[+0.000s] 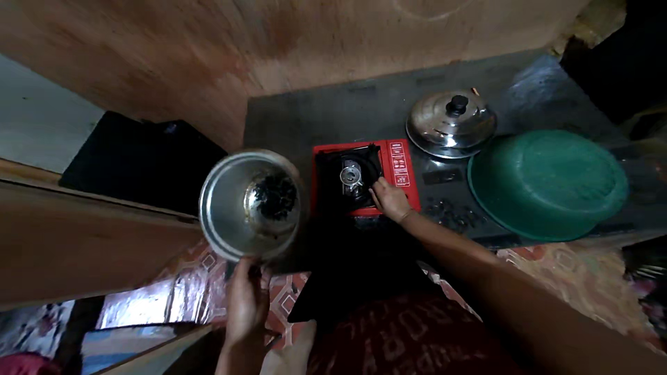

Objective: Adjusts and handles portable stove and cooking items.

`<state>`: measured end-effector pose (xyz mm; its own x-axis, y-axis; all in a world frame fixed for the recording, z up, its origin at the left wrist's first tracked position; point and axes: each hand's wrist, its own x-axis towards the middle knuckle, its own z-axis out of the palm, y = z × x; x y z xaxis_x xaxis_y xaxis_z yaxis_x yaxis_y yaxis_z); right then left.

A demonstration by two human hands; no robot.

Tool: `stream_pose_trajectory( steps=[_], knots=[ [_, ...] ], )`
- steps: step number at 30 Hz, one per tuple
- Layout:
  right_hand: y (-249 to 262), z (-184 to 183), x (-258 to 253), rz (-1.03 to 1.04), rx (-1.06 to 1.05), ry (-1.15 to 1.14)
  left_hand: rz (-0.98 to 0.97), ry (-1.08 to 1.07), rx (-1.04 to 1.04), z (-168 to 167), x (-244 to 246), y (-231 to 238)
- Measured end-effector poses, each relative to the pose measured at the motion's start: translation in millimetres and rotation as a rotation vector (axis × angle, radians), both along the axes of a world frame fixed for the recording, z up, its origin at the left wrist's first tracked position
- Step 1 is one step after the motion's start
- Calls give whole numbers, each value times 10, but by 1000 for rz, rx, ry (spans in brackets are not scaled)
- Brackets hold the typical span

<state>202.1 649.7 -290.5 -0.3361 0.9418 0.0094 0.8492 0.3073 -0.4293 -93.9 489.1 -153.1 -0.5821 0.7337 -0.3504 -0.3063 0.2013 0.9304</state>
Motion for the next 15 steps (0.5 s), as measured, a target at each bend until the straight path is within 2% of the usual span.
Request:
stream_pose_trajectory(
  steps=[5, 8, 11, 15],
  knots=[
    [-57, -67, -76, -74, 94, 35, -97, -55, 11, -106, 128, 465],
    [-55, -54, -84, -62, 40, 17, -138, -82, -70, -172, 247, 729],
    [-28, 26, -83, -49, -77, 6, -258, -32, -150, -220, 335, 962],
    [-92, 131, 82, -55, -132, 138, -379, 6, -200, -309, 500, 1203]
  ],
)
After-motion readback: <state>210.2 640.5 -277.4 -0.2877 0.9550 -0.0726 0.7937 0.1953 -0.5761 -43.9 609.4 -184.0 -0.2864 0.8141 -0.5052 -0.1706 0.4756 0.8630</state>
